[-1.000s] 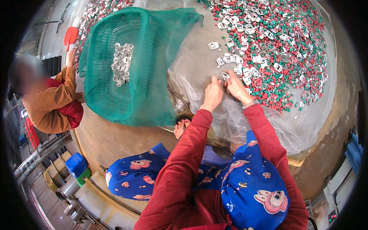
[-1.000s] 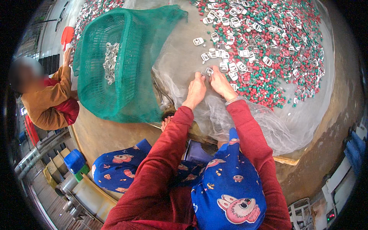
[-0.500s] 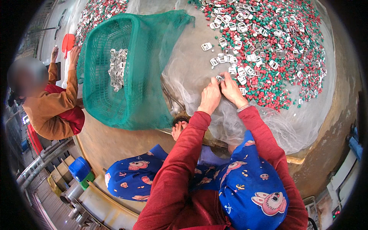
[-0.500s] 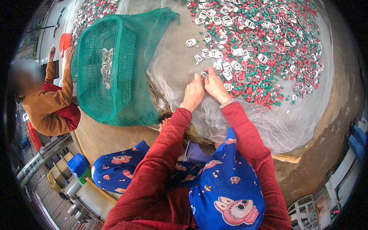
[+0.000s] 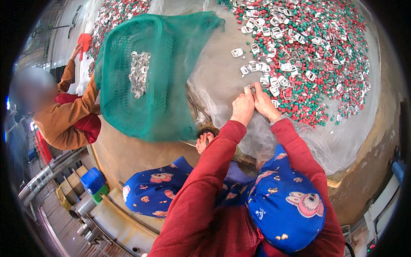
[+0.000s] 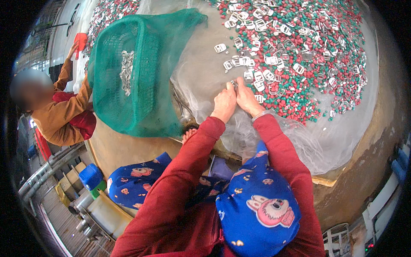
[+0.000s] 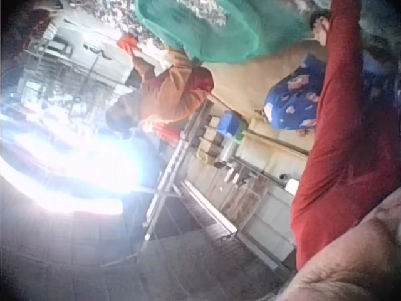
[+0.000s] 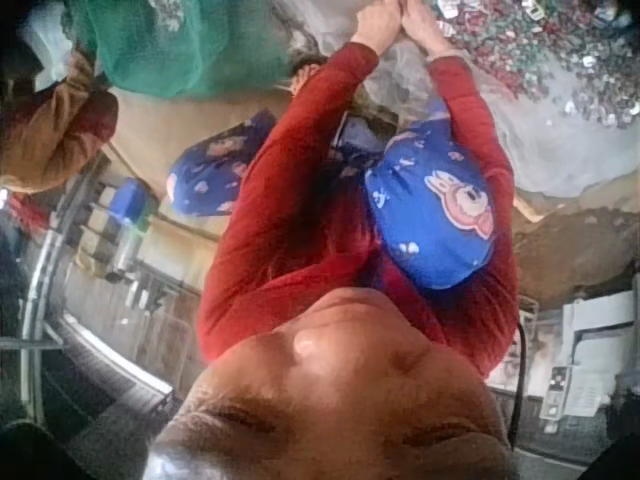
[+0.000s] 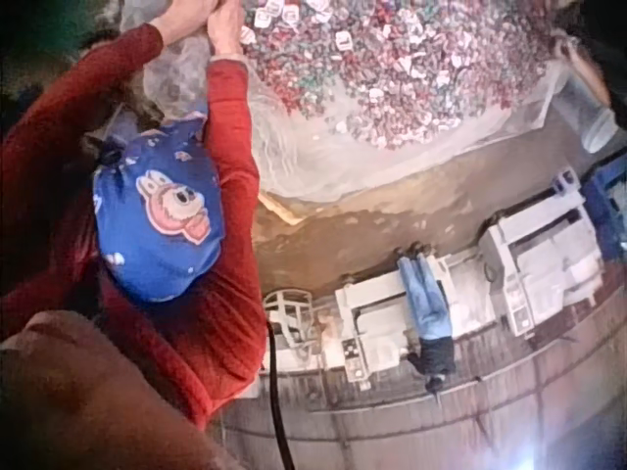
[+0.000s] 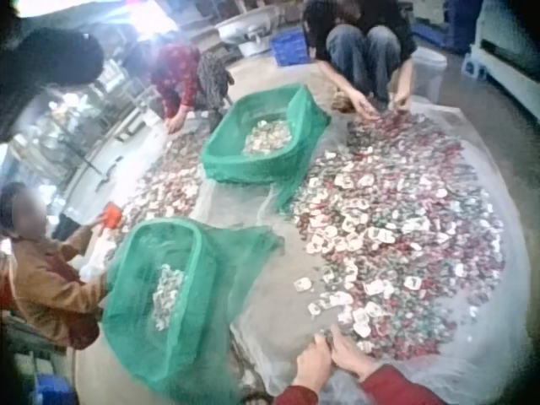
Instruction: The person sorts metal tags from a pile of tumbling pellets by hand and trims individual metal tags using pliers.
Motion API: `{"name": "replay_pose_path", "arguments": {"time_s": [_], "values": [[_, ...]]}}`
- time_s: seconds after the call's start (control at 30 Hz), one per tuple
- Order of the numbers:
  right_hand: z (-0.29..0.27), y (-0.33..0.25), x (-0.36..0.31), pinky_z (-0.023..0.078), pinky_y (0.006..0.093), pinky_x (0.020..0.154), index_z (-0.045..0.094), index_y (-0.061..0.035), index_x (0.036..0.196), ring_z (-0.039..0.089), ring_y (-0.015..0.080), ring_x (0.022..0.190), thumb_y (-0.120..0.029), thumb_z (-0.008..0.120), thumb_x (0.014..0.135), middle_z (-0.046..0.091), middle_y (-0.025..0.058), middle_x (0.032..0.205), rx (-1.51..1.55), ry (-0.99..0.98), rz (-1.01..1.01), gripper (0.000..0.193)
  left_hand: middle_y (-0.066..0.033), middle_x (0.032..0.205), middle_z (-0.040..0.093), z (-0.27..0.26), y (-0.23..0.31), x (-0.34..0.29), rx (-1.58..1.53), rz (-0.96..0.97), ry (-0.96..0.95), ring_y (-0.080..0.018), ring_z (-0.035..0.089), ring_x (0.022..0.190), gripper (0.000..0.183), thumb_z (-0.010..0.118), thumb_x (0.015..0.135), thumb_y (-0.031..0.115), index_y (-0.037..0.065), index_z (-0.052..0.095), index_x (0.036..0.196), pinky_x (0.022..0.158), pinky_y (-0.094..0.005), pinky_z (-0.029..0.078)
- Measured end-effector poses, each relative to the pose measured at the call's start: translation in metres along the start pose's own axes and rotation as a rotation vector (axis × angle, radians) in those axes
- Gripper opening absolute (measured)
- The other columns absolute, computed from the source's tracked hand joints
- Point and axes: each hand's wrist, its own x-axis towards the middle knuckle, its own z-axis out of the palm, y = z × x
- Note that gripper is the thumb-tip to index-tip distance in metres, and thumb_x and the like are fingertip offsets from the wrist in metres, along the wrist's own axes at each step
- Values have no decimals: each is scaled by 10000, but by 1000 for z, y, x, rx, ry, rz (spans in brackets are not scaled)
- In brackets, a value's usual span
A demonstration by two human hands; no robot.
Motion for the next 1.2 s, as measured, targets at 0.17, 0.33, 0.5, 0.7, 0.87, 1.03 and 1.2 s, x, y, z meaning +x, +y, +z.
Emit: {"name": "replay_pose_path", "arguments": {"time_s": [0.17,0.33,0.5,0.7,0.87,1.03,1.2], "values": [[-6,-7,-1,441,430,641,362,-52,1064,565,432,828,-163,466,879,567,257,826,7,-52,30,240,-212,751,611,3,-2,2,15,74,7,-366,622,695,187,448,836,138,0,393,948,604,-451,500],[-8,-12,6,413,471,758,337,-39,1117,486,468,974,-142,417,870,525,310,1009,-22,-51,-85,280,-197,725,617,-3,-3,10,82,95,34,-329,636,673,172,450,845,147,4,413,933,579,-400,520],[-5,-8,4,401,437,839,370,-20,1119,495,421,1015,-53,376,837,529,274,1032,-21,-3,-63,284,-253,737,596,-2,-27,11,-180,158,-33,-423,589,744,200,407,872,174,3,391,974,664,-506,450],[-6,-20,4,405,429,855,409,-4,1115,518,397,1010,-58,390,836,540,251,1051,42,-8,-8,284,-290,748,577,-6,-29,7,-270,171,-3,-460,557,742,161,375,893,170,15,370,939,644,-545,401],[-6,-15,3,410,437,845,407,-22,1133,519,407,999,-48,391,829,545,256,1040,37,71,-44,305,-290,748,580,-5,-21,7,-243,126,-18,-452,566,750,157,392,879,153,10,363,938,645,-534,417],[-8,-15,3,426,456,791,415,-25,1100,535,422,952,-44,398,823,561,258,990,52,52,-58,278,-287,755,583,-6,-13,5,-197,119,-5,-441,577,748,162,399,872,151,11,361,943,645,-519,435],[8,13,7,432,484,719,409,-32,1099,539,444,890,-99,437,833,559,289,934,2,71,-76,275,-250,803,601,11,-8,1,-92,16,48,-394,608,756,186,415,868,180,28,393,973,673,-477,479]]}}
